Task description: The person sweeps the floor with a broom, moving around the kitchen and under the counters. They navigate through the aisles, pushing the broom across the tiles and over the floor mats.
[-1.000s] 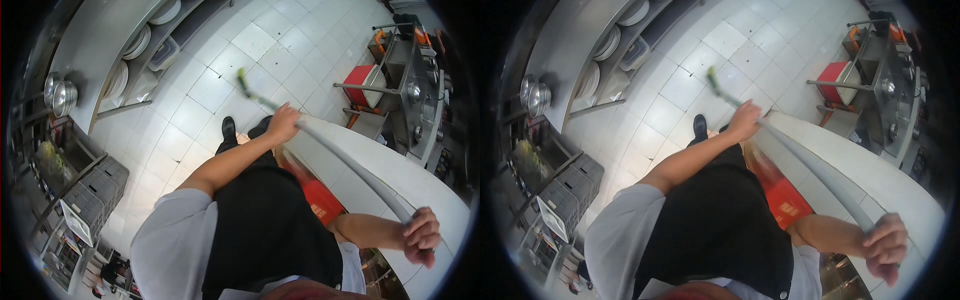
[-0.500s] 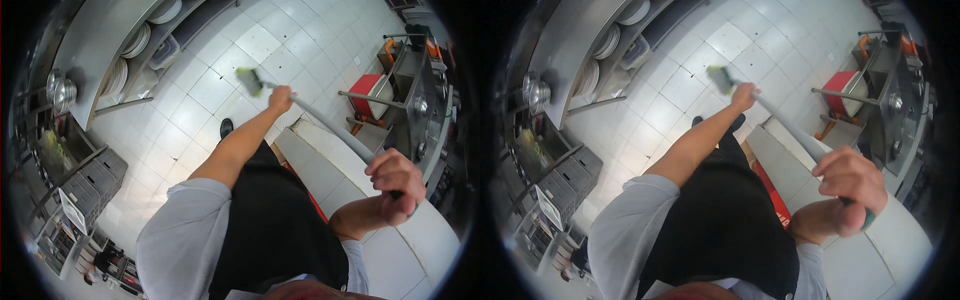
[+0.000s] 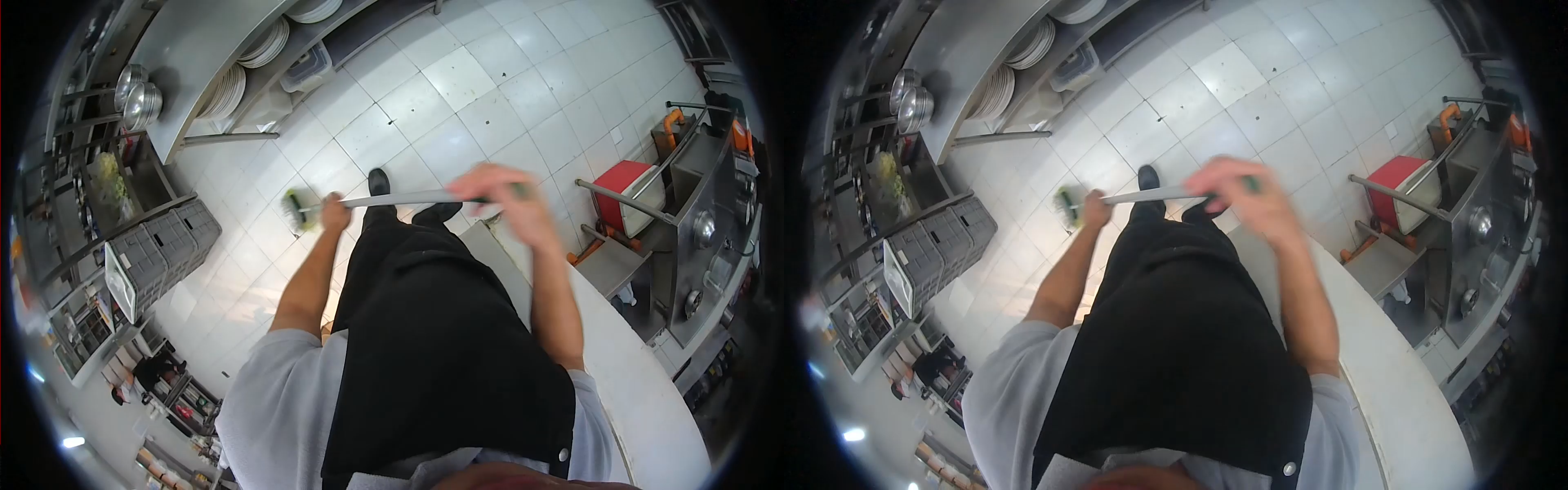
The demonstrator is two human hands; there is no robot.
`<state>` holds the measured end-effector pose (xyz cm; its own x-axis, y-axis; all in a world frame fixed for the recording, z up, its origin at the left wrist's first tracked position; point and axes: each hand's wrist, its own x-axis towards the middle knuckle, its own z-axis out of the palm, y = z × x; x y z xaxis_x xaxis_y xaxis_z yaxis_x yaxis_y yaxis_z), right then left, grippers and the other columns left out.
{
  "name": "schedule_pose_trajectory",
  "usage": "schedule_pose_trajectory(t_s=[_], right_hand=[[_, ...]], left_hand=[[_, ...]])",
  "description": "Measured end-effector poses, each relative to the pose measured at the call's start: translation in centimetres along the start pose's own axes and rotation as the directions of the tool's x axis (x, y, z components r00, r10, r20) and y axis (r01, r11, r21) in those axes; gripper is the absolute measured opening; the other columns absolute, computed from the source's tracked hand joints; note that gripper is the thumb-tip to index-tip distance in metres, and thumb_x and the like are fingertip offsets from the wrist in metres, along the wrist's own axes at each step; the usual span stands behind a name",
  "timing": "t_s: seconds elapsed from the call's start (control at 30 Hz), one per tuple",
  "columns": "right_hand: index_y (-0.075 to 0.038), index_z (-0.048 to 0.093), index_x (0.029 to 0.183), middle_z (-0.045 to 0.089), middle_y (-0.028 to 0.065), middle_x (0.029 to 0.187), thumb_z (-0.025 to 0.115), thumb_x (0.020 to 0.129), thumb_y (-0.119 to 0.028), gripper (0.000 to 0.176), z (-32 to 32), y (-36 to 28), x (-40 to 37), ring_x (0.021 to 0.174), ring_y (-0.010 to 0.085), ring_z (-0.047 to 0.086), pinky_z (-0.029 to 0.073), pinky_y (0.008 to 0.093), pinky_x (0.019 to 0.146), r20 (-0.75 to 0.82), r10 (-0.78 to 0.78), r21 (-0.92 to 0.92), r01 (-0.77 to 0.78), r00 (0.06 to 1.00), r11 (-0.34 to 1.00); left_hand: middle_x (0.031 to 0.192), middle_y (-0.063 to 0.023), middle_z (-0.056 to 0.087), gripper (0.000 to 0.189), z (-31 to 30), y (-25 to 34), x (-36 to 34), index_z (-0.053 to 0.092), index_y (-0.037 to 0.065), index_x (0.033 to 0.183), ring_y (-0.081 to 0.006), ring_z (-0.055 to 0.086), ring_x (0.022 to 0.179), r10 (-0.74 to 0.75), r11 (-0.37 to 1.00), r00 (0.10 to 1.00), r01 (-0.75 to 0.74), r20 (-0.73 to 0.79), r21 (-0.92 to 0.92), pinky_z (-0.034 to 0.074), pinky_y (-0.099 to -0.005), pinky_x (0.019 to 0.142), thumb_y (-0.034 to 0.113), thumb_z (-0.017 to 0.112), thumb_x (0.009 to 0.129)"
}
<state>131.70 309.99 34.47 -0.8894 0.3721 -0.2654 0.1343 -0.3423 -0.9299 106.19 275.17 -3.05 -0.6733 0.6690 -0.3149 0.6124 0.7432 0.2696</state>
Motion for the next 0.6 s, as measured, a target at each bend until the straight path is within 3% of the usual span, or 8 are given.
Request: schedule_pose_trajectory(t_s=[0.03,0.1,0.23,0.27,0.33,0.43,0.53,0.6], right_hand=[[0.000,0.074,0.101,0.071,0.0086,0.102,0.054,0.108,-0.019,0.029,2.5,2.3,1.5,0.091,0.0175,0.067,0.053,0.0309,0.080,0.033,0.086,-0.037,-0.085,0.996,0.996],[0.001,0.072,0.101,0.071,0.0085,0.104,0.058,0.106,-0.018,0.025,3.7,4.7,2.7,0.091,0.0162,0.067,0.052,0.0292,0.079,0.068,0.051,-0.114,-0.043,0.996,0.992],[0.003,0.069,0.095,0.070,0.0134,0.099,0.055,0.105,-0.008,0.020,2.6,-0.2,0.8,0.095,0.0223,0.069,0.053,0.0326,0.080,0.018,-0.127,-0.246,0.128,0.992,0.961],[0.003,0.066,0.089,0.070,0.0151,0.096,0.054,0.107,-0.012,0.027,2.0,-1.9,-0.1,0.098,0.0276,0.070,0.055,0.0351,0.079,-0.063,-0.193,-0.232,0.174,0.979,0.957],[0.002,0.058,0.078,0.068,0.0171,0.090,0.050,0.111,-0.025,0.043,0.2,-5.5,-2.5,0.102,0.0374,0.071,0.059,0.0395,0.075,-0.171,-0.331,-0.289,0.274,0.928,0.917],[-0.001,0.052,0.073,0.065,0.0159,0.075,0.044,0.110,-0.053,0.065,1.2,-10.9,-5.4,0.095,0.0419,0.072,0.061,0.0446,0.068,-0.299,-0.471,-0.473,0.300,0.830,0.828],[-0.004,0.053,0.074,0.061,0.0120,0.072,0.042,0.109,-0.059,0.066,2.3,-14.8,-7.1,0.080,0.0374,0.071,0.056,0.0381,0.059,-0.121,-0.569,-0.620,0.386,0.813,0.683],[-0.007,0.054,0.074,0.058,0.0085,0.069,0.042,0.108,-0.061,0.065,2.8,-17.8,-9.1,0.072,0.0330,0.068,0.053,0.0327,0.054,-0.084,-0.644,-0.616,0.468,0.760,0.633]], left_hand=[[0.108,-0.0182,0.070,0.044,-0.9,-1.4,0.0,0.064,0.005,0.117,-0.0384,0.064,0.117,-0.317,0.946,0.942,0.322,0.113,-0.026,0.055,-0.0497,0.098,0.034,0.079,0.087],[0.107,-0.0189,0.071,0.049,0.1,-3.2,1.6,0.064,0.005,0.120,-0.0373,0.063,0.123,-0.379,0.917,0.884,0.399,0.275,-0.018,0.053,-0.0489,0.103,0.037,0.080,0.087],[0.108,-0.0169,0.072,0.034,5.6,2.3,6.9,0.070,0.008,0.113,-0.0381,0.068,0.107,0.070,0.993,0.993,-0.061,0.092,-0.101,0.056,-0.0484,0.096,0.026,0.077,0.086],[0.108,-0.0153,0.072,0.020,7.1,5.1,8.8,0.074,0.010,0.102,-0.0384,0.067,0.104,0.397,0.882,0.912,-0.410,-0.105,-0.234,0.055,-0.0484,0.094,0.020,0.076,0.085],[0.112,-0.0122,0.071,0.021,4.0,16.2,10.6,0.079,0.016,0.098,-0.0362,0.065,0.111,0.158,0.893,0.984,-0.106,0.084,-0.437,0.053,-0.0468,0.099,0.012,0.075,0.078],[0.108,-0.0095,0.070,0.013,2.8,28.6,13.0,0.074,0.013,0.090,-0.0353,0.063,0.111,0.319,0.785,0.948,-0.278,-0.024,-0.554,0.053,-0.0480,0.095,0.019,0.081,0.082],[0.102,-0.0135,0.071,0.024,-6.0,36.9,13.2,0.070,0.010,0.085,-0.0355,0.065,0.108,0.407,0.772,0.913,-0.323,0.037,-0.547,0.051,-0.0513,0.098,0.032,0.077,0.091],[0.105,-0.0148,0.070,0.028,-6.8,39.2,13.1,0.069,0.006,0.085,-0.0403,0.061,0.116,0.518,0.604,0.817,-0.559,-0.253,-0.568,0.046,-0.0534,0.107,0.032,0.076,0.092]])
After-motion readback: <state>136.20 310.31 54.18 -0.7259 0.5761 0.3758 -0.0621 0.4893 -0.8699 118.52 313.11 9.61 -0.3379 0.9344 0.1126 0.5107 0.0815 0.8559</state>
